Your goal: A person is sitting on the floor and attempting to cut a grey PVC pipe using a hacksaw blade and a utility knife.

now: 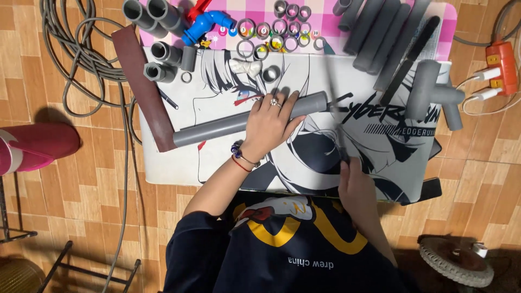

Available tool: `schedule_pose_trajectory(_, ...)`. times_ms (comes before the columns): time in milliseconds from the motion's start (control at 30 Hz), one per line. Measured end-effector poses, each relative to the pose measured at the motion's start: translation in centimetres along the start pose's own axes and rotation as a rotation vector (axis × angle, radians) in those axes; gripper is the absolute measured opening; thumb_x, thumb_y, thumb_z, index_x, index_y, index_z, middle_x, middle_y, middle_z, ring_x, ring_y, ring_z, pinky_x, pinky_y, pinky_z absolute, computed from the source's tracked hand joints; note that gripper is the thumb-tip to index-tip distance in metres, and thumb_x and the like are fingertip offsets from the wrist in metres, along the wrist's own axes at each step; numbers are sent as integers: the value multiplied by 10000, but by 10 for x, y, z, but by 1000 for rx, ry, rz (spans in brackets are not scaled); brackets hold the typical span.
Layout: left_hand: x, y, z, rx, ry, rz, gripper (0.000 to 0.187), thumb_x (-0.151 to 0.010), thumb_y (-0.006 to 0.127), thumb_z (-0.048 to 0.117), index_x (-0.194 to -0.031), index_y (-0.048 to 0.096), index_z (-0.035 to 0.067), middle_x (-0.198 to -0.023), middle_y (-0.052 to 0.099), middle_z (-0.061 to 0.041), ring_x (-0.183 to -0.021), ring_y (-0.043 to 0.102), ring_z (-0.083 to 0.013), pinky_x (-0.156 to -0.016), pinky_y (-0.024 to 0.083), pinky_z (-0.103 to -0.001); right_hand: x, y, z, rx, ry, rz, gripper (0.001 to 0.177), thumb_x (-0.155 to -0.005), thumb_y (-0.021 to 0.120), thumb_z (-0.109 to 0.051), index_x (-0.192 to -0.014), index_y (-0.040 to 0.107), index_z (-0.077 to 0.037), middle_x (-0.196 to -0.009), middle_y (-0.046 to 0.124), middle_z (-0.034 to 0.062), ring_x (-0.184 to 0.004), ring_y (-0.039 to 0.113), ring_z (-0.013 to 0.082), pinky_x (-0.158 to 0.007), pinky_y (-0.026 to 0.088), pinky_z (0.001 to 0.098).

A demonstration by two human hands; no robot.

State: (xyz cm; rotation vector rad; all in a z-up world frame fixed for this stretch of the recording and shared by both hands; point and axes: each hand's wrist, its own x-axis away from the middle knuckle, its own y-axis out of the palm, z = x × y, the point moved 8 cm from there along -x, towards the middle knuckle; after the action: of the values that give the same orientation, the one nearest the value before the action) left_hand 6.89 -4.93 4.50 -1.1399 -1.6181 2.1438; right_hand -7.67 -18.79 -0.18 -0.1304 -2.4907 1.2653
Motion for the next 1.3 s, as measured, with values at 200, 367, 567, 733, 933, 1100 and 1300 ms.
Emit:
schedule_pose_trajectory(200, -5, -6, 5, -67, 28, 44, 433, -850, 416, 454, -1059, 550, 100, -769, 485, -70, -708, 501, -205, -605, 459, -319, -8, 6, 13, 62, -149, -23, 268, -938, 337, -242, -921, 472, -11, -386, 441, 101, -276, 458, 199, -293, 316, 241)
schedule_pose_trajectory(367, -5, -11, 6, 37, -65, 45, 462, -824, 427, 476, -1081, 550, 113, -791, 480, -52, -727, 497, -204, -631, 436, -316, -27, -40, 17, -366, -70, -38, 334, -918, 305, -289, -908, 478, -3, -479, 513, 124, -394, 513, 266, -348, 368, 317)
schedule_pose_trajectory(567, -31, -26, -1, 271, -207, 99, 296, -793, 553, 340, -965, 599, 103, -806, 487, -60, -770, 505, -264, -689, 403, -359, -64, -39, 19, -1077, -211, -1, 366, -936, 224, -290, -752, 431, -52, -429, 403, 23, -303, 409, 115, -332, 342, 193)
schedule_pose_trajectory(733, -120, -41, 8, 256, -214, 160, 195, -862, 490, 195, -1011, 581, 110, -928, 529, -99, -904, 518, -320, -787, 392, -389, -70, -20, 33, -1167, -347, 147, 359, -933, 221, -276, -763, 408, -22, -447, 375, 27, -296, 399, 124, -335, 338, 186)
schedule_pose_trajectory(933, -211, 98, -8, 215, -183, 4, 302, -849, 500, 326, -1128, 467, 212, -1170, 486, -39, -1042, 531, -239, -833, 424, -355, -63, -8, 39, -1244, -294, 48, 236, -937, 248, -214, -895, 391, -31, -592, 425, 48, -457, 394, 126, -436, 358, 211)
schedule_pose_trajectory(1100, -195, 171, -5, 337, -121, -236, 310, -820, 451, 230, -1112, 498, 140, -1022, 587, -52, -882, 579, -242, -723, 463, -351, -66, -4, 43, -1349, -253, 45, 225, -933, 259, -194, -923, 400, -19, -592, 428, 41, -439, 378, 113, -412, 359, 202)
schedule_pose_trajectory(1300, -160, 112, 2, 250, -148, -166, 328, -862, 433, 316, -1159, 462, 180, -1198, 501, -41, -985, 570, -229, -843, 411, -378, -62, -18, 39, -1310, -209, 98, 225, -945, 250, -230, -911, 365, -39, -609, 420, 45, -461, 383, 118, -426, 369, 218)
